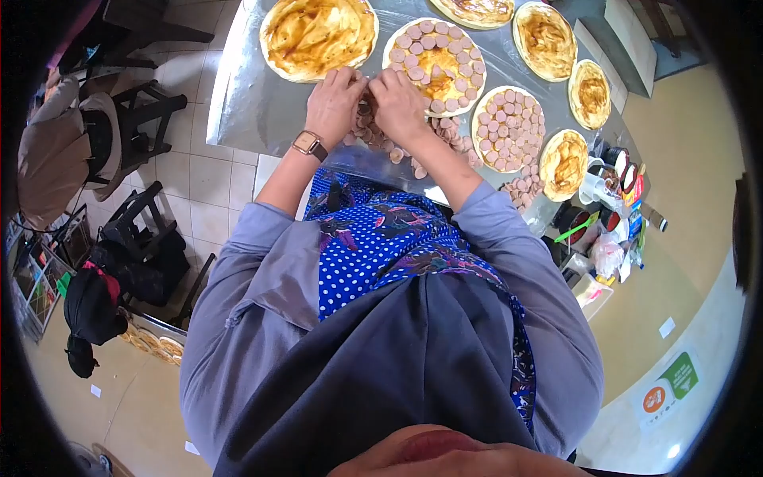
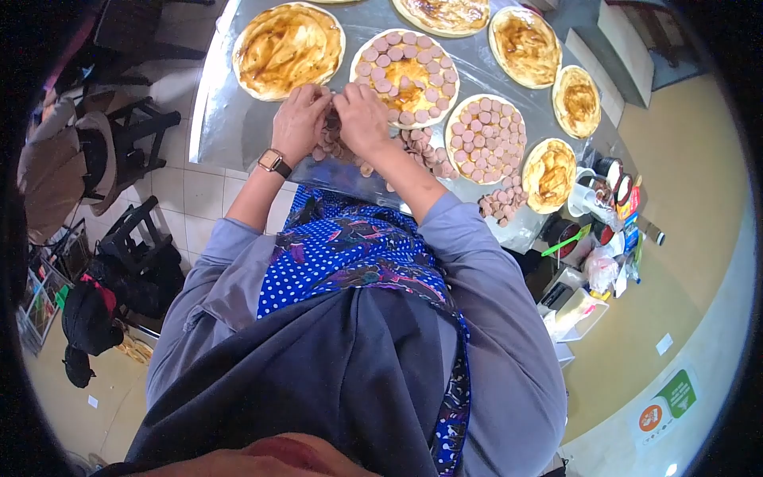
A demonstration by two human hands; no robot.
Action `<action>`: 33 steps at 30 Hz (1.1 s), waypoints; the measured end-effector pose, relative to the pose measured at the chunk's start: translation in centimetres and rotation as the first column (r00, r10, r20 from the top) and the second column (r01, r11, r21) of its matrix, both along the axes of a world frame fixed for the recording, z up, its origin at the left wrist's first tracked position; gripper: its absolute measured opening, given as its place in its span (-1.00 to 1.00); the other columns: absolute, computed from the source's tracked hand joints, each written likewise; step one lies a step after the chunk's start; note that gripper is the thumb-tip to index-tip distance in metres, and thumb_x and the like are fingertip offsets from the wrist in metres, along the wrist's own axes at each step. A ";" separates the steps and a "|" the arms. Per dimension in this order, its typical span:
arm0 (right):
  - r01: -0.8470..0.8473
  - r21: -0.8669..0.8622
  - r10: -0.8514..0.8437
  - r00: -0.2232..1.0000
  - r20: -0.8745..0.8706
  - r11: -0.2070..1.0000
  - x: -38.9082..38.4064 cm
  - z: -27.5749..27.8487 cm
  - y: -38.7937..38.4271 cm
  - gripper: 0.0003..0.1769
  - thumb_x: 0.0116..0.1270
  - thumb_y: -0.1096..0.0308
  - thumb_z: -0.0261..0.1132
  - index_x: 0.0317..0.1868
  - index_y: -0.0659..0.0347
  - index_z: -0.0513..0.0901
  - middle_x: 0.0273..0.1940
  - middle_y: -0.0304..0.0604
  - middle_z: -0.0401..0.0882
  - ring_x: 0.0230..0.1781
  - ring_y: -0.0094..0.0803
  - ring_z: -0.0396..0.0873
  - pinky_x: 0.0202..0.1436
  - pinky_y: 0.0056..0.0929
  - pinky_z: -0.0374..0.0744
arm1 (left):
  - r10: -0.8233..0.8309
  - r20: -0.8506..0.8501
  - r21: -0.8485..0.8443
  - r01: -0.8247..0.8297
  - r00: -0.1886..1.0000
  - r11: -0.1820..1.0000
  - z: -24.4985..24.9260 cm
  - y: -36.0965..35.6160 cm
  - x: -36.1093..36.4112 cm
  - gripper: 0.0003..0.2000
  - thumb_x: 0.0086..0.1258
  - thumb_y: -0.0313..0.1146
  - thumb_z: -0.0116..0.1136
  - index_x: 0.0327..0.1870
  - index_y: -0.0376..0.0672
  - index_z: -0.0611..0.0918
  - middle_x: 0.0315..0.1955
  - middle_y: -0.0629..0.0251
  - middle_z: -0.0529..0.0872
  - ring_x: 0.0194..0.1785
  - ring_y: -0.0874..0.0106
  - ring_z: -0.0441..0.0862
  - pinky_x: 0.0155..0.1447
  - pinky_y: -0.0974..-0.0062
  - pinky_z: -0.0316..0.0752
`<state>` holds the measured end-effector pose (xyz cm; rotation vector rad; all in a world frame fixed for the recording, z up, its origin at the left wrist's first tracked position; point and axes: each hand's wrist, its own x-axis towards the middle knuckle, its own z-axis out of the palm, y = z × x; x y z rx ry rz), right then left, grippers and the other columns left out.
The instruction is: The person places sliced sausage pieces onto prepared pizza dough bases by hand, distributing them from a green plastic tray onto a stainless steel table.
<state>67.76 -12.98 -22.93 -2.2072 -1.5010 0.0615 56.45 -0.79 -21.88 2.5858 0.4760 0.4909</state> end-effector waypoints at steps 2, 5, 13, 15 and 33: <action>0.009 -0.009 -0.010 0.996 -0.094 1.000 -0.8 0.2 -0.9 -0.75 0.04 0.56 0.32 -0.22 0.17 0.64 -0.19 -0.14 0.55 -0.06 -0.15 0.58 -0.11 -0.18 0.62 | -0.091 -0.166 0.110 0.111 0.982 0.988 -0.6 0.1 0.2 -0.88 0.28 -0.40 0.21 -0.19 -0.08 0.71 -0.16 0.37 0.61 0.02 0.31 0.58 0.04 0.29 0.52; 0.072 0.007 -0.064 0.917 -0.394 0.997 -0.5 0.6 -2.0 -0.76 0.11 0.58 0.34 -0.16 0.22 0.68 -0.22 -0.11 0.60 -0.14 -0.15 0.63 -0.13 -0.22 0.64 | -0.132 -0.141 0.075 0.144 0.981 0.987 -0.6 0.3 0.0 -0.89 0.22 -0.43 0.23 -0.24 -0.08 0.70 -0.13 0.38 0.62 0.05 0.33 0.57 0.03 0.30 0.51; 0.414 -0.002 -0.308 0.674 -0.671 0.910 5.4 1.0 -5.9 -0.83 0.24 0.53 0.42 -0.15 0.28 0.78 -0.26 -0.08 0.67 -0.29 -0.24 0.66 -0.19 -0.36 0.65 | -0.082 -0.021 -0.089 0.080 0.996 0.993 -0.2 0.5 -0.5 -0.90 0.24 -0.42 0.30 -0.24 -0.12 0.70 -0.14 0.31 0.70 -0.03 0.23 0.63 0.05 0.26 0.55; 0.356 0.019 -0.298 0.811 -0.503 0.934 6.1 -0.1 -5.8 -0.84 0.23 0.52 0.42 -0.16 0.27 0.78 -0.27 -0.08 0.66 -0.29 -0.23 0.66 -0.21 -0.35 0.64 | -0.076 -0.055 -0.118 0.069 0.996 0.991 0.0 0.4 -0.4 -0.89 0.25 -0.41 0.32 -0.22 -0.13 0.71 -0.16 0.28 0.71 -0.04 0.21 0.64 0.06 0.26 0.56; 0.332 0.028 -0.307 0.898 -0.316 0.943 5.9 1.3 -7.1 -0.86 0.28 0.39 0.44 -0.17 0.21 0.74 -0.23 -0.15 0.69 -0.29 -0.27 0.64 -0.16 -0.35 0.61 | -0.006 -0.033 -0.666 -0.018 0.999 0.746 -0.2 -2.3 2.4 -0.77 0.35 -0.52 0.33 0.01 -0.23 0.69 -0.22 0.29 0.79 -0.18 0.52 0.74 -0.09 0.55 0.60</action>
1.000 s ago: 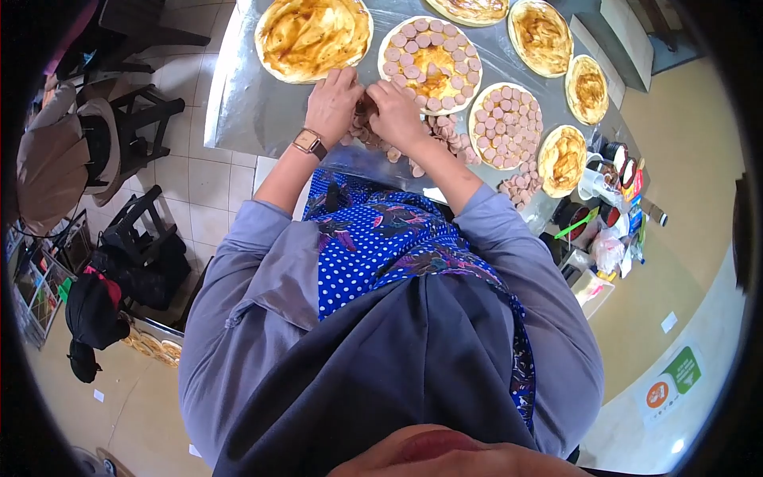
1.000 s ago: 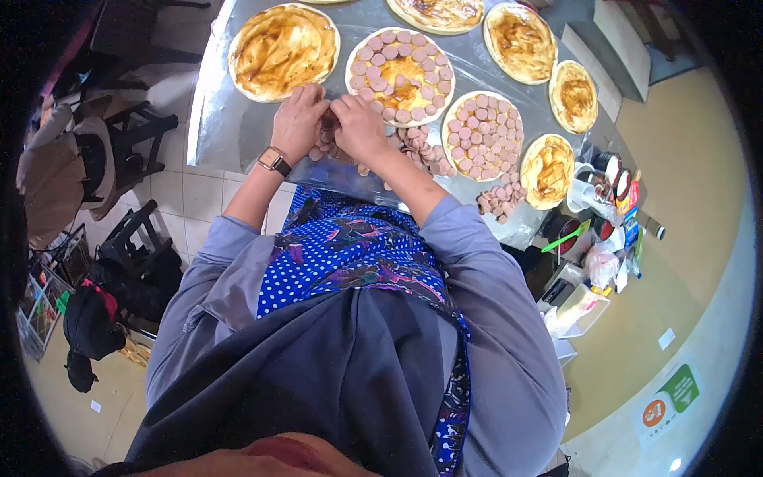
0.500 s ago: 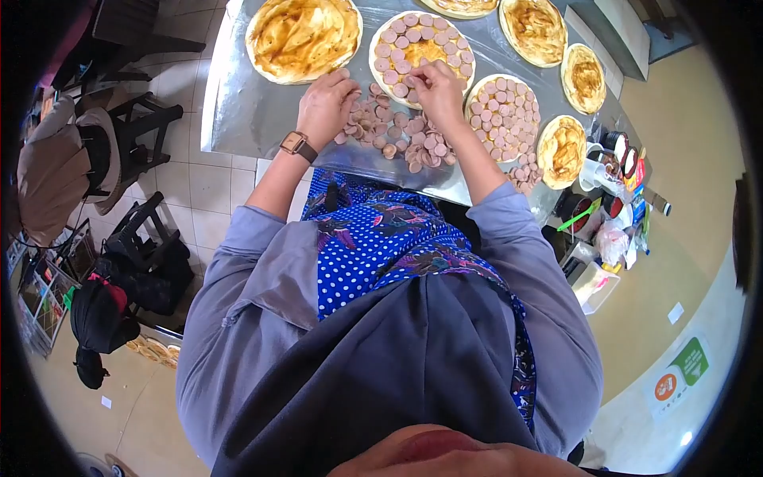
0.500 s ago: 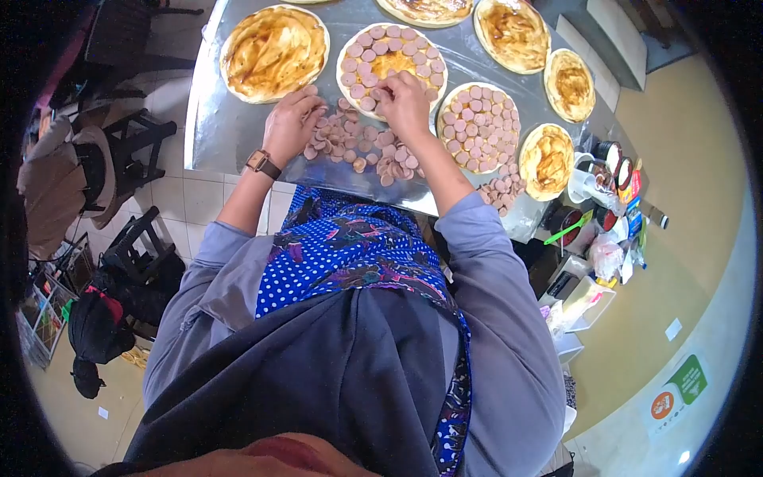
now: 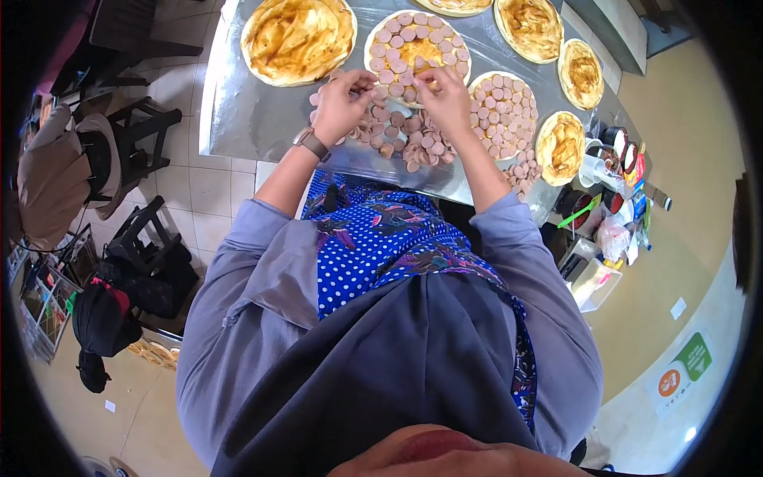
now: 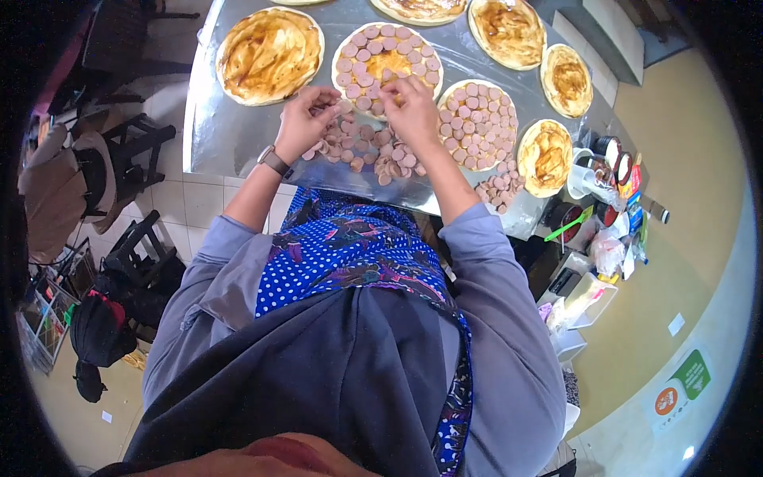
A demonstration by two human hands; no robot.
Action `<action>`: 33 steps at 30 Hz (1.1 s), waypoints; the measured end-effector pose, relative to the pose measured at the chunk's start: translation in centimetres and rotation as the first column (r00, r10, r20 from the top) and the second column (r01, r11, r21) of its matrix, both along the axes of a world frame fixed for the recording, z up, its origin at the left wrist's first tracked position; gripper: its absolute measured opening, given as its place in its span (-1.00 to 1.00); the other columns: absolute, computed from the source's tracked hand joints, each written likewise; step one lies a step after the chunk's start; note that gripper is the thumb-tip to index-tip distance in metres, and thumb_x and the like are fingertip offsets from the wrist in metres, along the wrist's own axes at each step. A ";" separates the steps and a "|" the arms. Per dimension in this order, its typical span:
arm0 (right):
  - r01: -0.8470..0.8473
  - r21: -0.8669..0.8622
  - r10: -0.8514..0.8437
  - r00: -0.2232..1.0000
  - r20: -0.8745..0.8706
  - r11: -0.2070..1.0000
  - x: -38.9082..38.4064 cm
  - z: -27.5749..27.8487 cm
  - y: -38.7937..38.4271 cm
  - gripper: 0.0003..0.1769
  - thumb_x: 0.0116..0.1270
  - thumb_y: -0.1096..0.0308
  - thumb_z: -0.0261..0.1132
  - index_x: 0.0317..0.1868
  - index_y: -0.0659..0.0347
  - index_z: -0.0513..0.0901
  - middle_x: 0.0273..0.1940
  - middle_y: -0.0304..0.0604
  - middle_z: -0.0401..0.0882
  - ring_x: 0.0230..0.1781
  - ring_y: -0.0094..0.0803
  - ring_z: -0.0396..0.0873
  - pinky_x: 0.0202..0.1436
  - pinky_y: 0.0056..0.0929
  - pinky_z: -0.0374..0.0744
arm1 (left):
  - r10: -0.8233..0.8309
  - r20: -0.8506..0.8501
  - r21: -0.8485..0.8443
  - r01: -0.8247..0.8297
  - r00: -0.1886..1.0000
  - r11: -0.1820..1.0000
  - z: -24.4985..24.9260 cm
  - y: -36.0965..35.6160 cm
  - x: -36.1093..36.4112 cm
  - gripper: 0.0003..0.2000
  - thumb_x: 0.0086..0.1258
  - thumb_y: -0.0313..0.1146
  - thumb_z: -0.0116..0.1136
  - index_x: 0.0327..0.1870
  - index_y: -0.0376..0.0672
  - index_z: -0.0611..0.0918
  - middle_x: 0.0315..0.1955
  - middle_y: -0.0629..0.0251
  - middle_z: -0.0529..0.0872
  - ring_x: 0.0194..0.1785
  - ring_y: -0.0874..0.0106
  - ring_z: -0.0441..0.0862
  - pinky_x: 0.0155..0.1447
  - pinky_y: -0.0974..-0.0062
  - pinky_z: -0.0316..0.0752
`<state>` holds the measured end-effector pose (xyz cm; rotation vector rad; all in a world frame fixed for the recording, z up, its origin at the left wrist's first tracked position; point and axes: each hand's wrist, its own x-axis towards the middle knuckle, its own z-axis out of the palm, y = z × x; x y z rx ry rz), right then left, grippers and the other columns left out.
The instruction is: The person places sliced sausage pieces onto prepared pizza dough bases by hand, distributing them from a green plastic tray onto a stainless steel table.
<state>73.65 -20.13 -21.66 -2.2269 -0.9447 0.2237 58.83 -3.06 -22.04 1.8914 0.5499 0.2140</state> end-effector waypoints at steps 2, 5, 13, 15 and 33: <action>-0.064 0.103 0.067 0.997 -0.024 0.993 -1.5 0.8 0.0 -0.86 0.29 0.40 0.44 -0.15 0.20 0.75 -0.22 -0.18 0.70 -0.29 -0.33 0.65 -0.15 -0.38 0.61 | -0.013 0.021 -0.176 0.016 1.000 0.984 -0.7 -0.5 0.8 -0.73 0.36 -0.52 0.32 0.07 -0.22 0.67 -0.17 0.29 0.78 -0.15 0.54 0.73 -0.07 0.58 0.62; 0.139 0.269 0.067 0.771 -0.633 0.953 -3.1 0.6 -0.1 -0.83 0.35 0.46 0.42 -0.06 0.23 0.76 -0.24 -0.32 0.72 -0.26 -0.63 0.59 -0.14 -0.57 0.58 | -0.021 0.008 -0.298 0.022 1.000 0.954 0.6 -1.6 1.9 -0.68 0.37 -0.52 0.32 0.13 -0.21 0.65 -0.14 0.27 0.77 -0.15 0.56 0.71 -0.06 0.62 0.62; 0.273 -0.031 -0.263 0.883 -0.388 0.962 2.9 -2.3 -2.4 -0.89 0.27 0.45 0.43 -0.20 0.24 0.76 -0.29 -0.16 0.76 -0.34 -0.45 0.69 -0.22 -0.45 0.63 | 0.065 0.010 -0.155 -0.063 0.998 0.986 0.4 0.4 0.6 -0.65 0.38 -0.47 0.33 0.18 -0.22 0.65 -0.08 0.34 0.79 -0.15 0.57 0.68 -0.02 0.54 0.61; 0.226 -0.061 -0.234 0.940 -0.250 0.972 3.3 -2.9 -2.5 -0.90 0.26 0.42 0.43 -0.23 0.20 0.75 -0.29 -0.17 0.74 -0.33 -0.39 0.69 -0.21 -0.39 0.64 | 0.169 0.019 -0.103 -0.166 0.985 0.981 0.0 1.2 -0.3 -0.69 0.31 -0.53 0.33 0.08 -0.23 0.71 -0.20 0.32 0.81 -0.30 0.58 0.64 -0.11 0.57 0.61; -0.202 -0.276 0.263 0.943 0.204 0.940 -6.7 -0.7 -0.7 -0.94 0.24 0.42 0.33 -0.26 0.13 0.66 -0.22 -0.10 0.55 -0.11 -0.14 0.62 -0.16 -0.15 0.63 | -0.124 -0.105 0.600 0.163 0.987 0.783 0.8 0.1 -3.5 -0.90 0.29 -0.35 0.31 -0.24 -0.13 0.73 -0.24 0.25 0.64 -0.08 0.17 0.62 -0.03 0.21 0.55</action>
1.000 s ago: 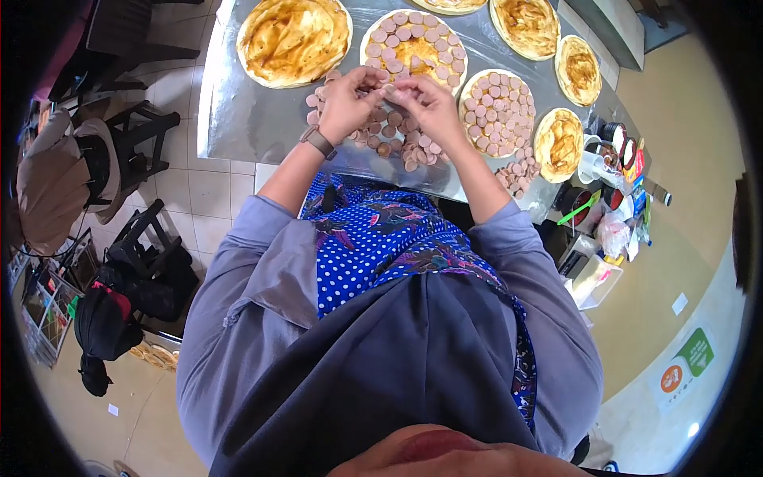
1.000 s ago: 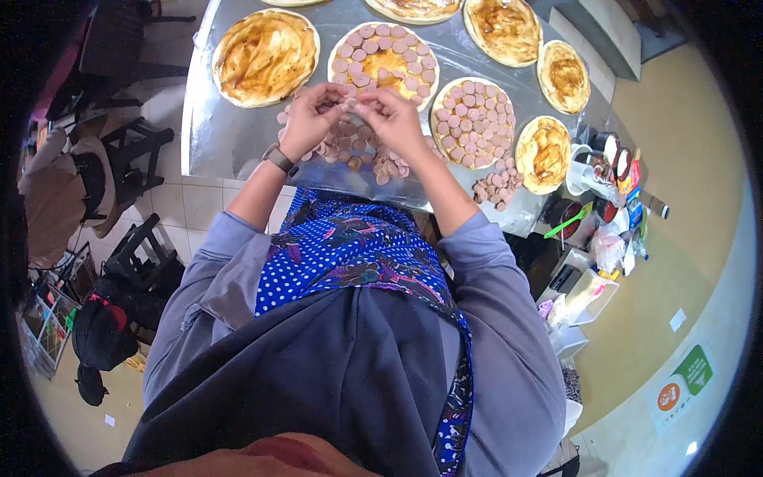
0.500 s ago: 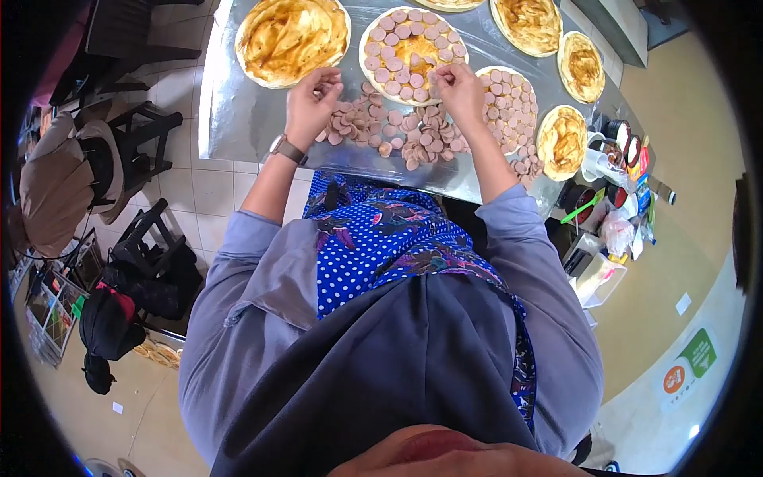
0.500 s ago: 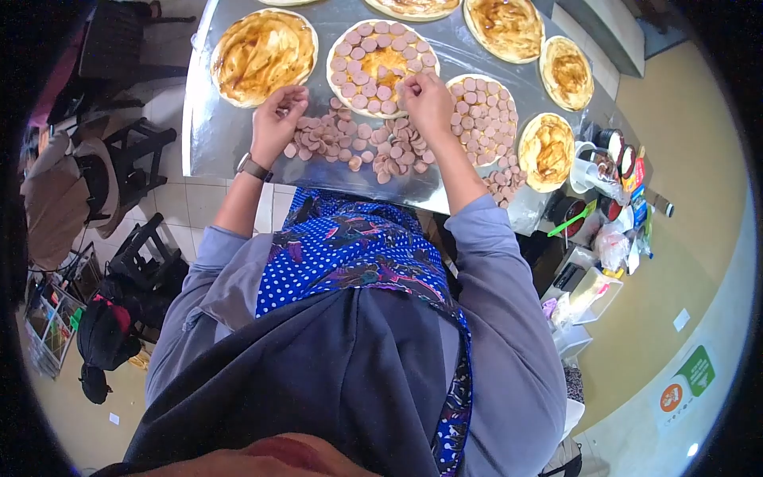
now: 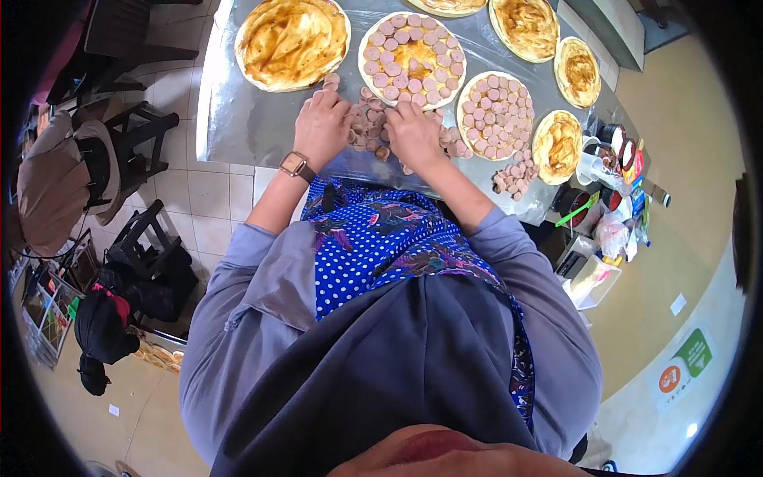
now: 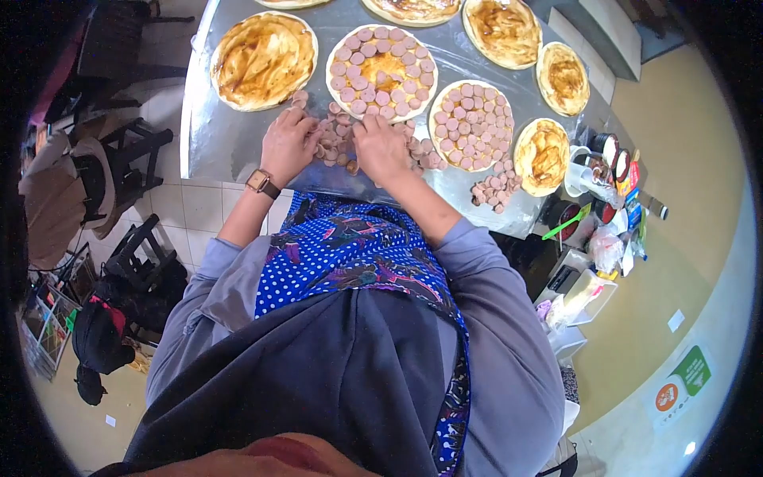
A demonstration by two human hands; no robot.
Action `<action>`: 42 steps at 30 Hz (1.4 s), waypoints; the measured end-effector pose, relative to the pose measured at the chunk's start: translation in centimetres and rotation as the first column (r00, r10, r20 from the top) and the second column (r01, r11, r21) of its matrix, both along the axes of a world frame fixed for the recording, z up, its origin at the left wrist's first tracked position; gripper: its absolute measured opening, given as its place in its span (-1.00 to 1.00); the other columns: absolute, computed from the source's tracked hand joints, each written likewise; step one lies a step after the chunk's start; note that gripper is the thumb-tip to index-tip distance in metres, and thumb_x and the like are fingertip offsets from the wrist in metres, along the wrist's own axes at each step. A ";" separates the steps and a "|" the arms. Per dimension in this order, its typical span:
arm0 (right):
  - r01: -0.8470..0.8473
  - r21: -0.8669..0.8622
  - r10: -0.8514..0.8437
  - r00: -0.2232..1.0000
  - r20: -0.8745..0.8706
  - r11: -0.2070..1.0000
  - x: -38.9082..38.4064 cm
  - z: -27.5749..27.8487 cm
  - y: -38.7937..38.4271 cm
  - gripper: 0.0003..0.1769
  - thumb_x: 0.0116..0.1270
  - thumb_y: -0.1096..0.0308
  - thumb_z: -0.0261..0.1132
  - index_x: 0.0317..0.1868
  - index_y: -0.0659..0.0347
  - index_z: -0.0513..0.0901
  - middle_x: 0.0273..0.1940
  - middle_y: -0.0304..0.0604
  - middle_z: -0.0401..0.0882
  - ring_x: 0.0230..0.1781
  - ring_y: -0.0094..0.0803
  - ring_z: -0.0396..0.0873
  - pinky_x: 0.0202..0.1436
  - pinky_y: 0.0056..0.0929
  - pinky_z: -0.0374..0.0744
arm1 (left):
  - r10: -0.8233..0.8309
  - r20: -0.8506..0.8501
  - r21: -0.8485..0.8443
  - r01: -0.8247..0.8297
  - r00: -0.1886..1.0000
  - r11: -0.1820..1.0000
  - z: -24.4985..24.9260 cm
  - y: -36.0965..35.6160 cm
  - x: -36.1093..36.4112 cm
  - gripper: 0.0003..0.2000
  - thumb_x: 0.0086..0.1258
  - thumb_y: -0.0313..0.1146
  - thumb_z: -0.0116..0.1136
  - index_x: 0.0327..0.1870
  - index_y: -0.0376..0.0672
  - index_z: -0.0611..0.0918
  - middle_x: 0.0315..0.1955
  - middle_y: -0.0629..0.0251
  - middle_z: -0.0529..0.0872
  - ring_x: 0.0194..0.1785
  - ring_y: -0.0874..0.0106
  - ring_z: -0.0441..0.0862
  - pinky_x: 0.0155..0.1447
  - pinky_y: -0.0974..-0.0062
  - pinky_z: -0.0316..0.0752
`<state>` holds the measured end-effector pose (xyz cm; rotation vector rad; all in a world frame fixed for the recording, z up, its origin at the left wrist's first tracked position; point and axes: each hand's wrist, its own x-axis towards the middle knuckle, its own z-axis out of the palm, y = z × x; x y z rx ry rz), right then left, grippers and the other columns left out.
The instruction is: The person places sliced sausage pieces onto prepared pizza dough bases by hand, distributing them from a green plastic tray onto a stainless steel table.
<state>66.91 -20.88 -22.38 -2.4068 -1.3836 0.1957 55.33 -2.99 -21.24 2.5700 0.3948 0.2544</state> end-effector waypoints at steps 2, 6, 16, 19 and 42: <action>-0.003 -0.021 0.002 1.000 -0.016 1.000 -0.3 -0.9 -0.7 -0.92 0.24 0.43 0.32 -0.24 0.13 0.65 -0.20 -0.08 0.54 -0.09 -0.14 0.61 -0.16 -0.14 0.63 | -0.038 -0.064 0.033 0.040 0.997 0.999 0.0 0.4 -0.8 -0.89 0.32 -0.32 0.29 -0.23 -0.13 0.72 -0.20 0.26 0.61 -0.05 0.18 0.59 0.00 0.20 0.53; 0.038 0.028 -0.033 0.985 -0.168 0.999 0.0 -0.3 -0.8 -0.93 0.27 0.41 0.35 -0.25 0.16 0.66 -0.23 -0.07 0.57 -0.15 -0.15 0.64 -0.19 -0.15 0.62 | -0.063 -0.091 0.030 0.066 0.994 0.997 -0.4 0.7 -1.3 -0.87 0.33 -0.33 0.27 -0.18 -0.13 0.72 -0.18 0.27 0.60 -0.02 0.19 0.58 0.02 0.22 0.54; 0.421 0.160 -0.235 0.738 -0.633 0.893 12.9 -0.6 2.6 -0.83 0.27 0.37 0.47 -0.19 0.26 0.74 -0.37 -0.20 0.71 -0.35 -0.49 0.63 -0.21 -0.44 0.60 | -0.041 -0.102 0.077 0.049 0.994 0.996 -0.8 1.3 -0.8 -0.89 0.33 -0.40 0.21 -0.17 -0.13 0.66 -0.16 0.25 0.68 -0.02 0.16 0.61 0.04 0.22 0.54; 0.362 0.084 -0.301 0.865 -0.401 0.928 14.4 -0.6 3.8 -0.82 0.26 0.34 0.48 -0.19 0.23 0.76 -0.35 -0.17 0.74 -0.34 -0.45 0.67 -0.21 -0.42 0.62 | -0.029 -0.090 0.096 0.037 0.995 0.995 -1.2 1.8 -0.6 -0.89 0.30 -0.43 0.19 -0.18 -0.11 0.65 -0.23 0.24 0.70 -0.05 0.17 0.63 0.02 0.22 0.52; 0.250 0.206 -0.021 0.680 -0.733 0.946 6.9 2.7 4.3 -0.81 0.27 0.35 0.51 -0.16 0.23 0.74 -0.16 -0.25 0.76 -0.21 -0.52 0.67 -0.12 -0.49 0.62 | 0.254 -0.044 -0.799 -0.186 0.966 0.571 0.5 0.4 5.2 -0.69 0.36 -0.59 0.33 0.09 -0.28 0.57 -0.12 0.29 0.70 -0.09 0.53 0.73 0.00 0.57 0.63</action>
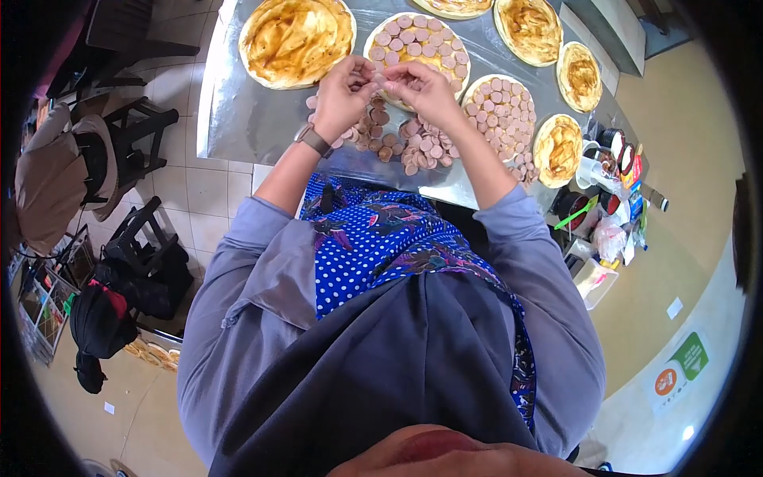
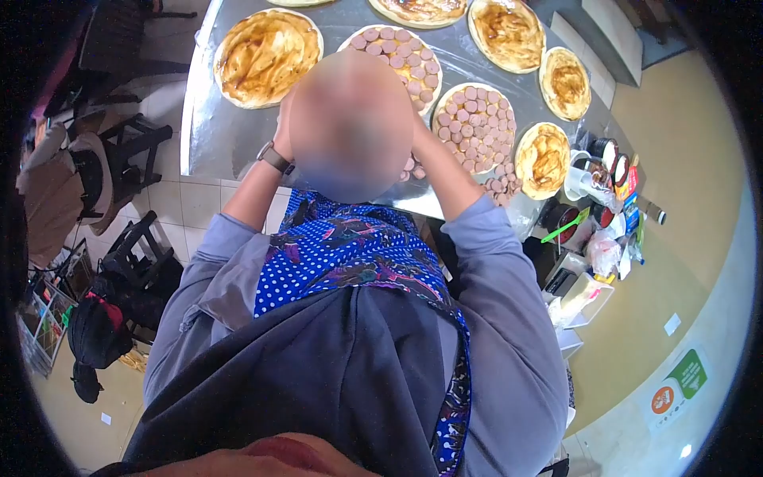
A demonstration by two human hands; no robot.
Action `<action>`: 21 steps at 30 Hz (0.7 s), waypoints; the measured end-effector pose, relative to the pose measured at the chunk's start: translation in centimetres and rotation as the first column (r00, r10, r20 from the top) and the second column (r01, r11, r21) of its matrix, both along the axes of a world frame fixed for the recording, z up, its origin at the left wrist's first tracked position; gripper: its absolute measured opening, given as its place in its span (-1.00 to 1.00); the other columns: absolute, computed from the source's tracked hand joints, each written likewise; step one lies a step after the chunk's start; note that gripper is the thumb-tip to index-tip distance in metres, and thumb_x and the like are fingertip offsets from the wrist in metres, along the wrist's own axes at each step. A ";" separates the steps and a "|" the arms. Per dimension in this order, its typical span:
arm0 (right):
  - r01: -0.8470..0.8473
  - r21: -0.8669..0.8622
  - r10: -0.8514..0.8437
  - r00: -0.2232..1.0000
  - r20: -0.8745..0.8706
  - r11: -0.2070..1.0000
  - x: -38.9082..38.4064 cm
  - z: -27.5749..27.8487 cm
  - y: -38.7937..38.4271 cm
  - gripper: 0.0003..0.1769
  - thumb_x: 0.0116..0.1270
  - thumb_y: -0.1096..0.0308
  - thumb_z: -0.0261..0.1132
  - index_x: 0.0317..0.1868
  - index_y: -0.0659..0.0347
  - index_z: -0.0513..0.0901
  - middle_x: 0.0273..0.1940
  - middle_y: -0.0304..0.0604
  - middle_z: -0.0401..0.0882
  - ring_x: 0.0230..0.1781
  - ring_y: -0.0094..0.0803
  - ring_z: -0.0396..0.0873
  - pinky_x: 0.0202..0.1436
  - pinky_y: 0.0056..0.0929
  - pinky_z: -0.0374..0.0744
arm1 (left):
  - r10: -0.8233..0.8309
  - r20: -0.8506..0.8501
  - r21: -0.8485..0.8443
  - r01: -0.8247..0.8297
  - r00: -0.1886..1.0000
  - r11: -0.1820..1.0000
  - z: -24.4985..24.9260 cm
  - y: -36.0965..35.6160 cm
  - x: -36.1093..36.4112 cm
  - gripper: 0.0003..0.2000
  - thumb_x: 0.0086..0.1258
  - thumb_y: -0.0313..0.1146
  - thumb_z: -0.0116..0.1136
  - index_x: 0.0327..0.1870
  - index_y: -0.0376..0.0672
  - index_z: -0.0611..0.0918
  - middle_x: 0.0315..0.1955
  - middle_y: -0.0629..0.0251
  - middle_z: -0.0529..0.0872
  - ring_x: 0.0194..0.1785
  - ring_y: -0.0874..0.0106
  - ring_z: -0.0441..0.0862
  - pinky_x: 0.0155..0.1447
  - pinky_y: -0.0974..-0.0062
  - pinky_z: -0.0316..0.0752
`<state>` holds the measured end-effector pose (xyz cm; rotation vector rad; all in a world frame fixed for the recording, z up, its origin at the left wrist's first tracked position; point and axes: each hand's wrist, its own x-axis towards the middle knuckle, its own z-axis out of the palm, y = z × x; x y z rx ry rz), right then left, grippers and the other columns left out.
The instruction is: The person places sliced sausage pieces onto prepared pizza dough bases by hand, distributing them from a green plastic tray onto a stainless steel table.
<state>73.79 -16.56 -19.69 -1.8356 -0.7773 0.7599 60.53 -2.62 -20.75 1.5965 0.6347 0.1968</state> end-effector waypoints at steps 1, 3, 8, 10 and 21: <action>0.063 0.060 -0.054 0.987 -0.150 0.996 -0.6 -0.6 -0.3 -0.81 0.29 0.38 0.49 -0.14 0.25 0.75 -0.20 -0.26 0.76 -0.22 -0.54 0.66 -0.12 -0.51 0.63 | -0.013 0.014 0.006 0.013 1.000 1.000 -0.1 -0.3 0.4 -0.70 0.36 -0.59 0.32 0.08 -0.27 0.57 -0.11 0.28 0.69 -0.07 0.52 0.73 0.01 0.58 0.63; 0.134 0.111 -0.095 0.949 -0.301 0.985 -0.6 -1.0 -0.5 -0.82 0.31 0.41 0.48 -0.12 0.27 0.76 -0.25 -0.27 0.75 -0.24 -0.57 0.65 -0.13 -0.54 0.63 | -0.026 0.028 0.013 0.025 0.999 1.000 -0.2 -0.7 0.8 -0.70 0.37 -0.59 0.32 0.08 -0.27 0.57 -0.11 0.27 0.69 -0.05 0.51 0.73 0.02 0.58 0.63; 0.272 -0.038 -0.273 0.962 -0.010 0.961 6.0 -4.6 -2.5 -0.87 0.30 0.46 0.43 -0.14 0.25 0.78 -0.27 -0.21 0.77 -0.28 -0.51 0.69 -0.14 -0.52 0.64 | 0.026 0.137 0.087 -0.038 0.990 0.996 -1.0 -0.3 0.2 -0.70 0.34 -0.59 0.32 0.08 -0.25 0.60 -0.09 0.30 0.73 -0.06 0.51 0.73 0.00 0.56 0.62; 0.301 -0.143 -0.282 0.950 0.137 0.943 7.1 -4.8 -2.8 -0.86 0.29 0.44 0.43 -0.14 0.20 0.78 -0.28 -0.20 0.77 -0.29 -0.45 0.71 -0.15 -0.49 0.65 | 0.040 0.095 0.166 -0.056 0.995 0.985 -0.7 0.6 -0.8 -0.72 0.33 -0.57 0.33 0.05 -0.24 0.63 -0.12 0.33 0.74 -0.12 0.53 0.72 -0.04 0.57 0.61; -0.092 -0.156 0.166 0.804 0.571 0.983 -0.1 -2.8 -3.1 -0.91 0.23 0.39 0.37 -0.24 0.08 0.73 -0.22 -0.19 0.59 -0.15 -0.17 0.64 -0.18 -0.17 0.63 | -0.036 -0.107 0.533 0.088 0.994 0.842 -0.4 2.0 -5.7 -0.91 0.30 -0.45 0.30 -0.21 -0.15 0.73 -0.33 0.24 0.68 -0.25 0.27 0.68 -0.15 0.31 0.58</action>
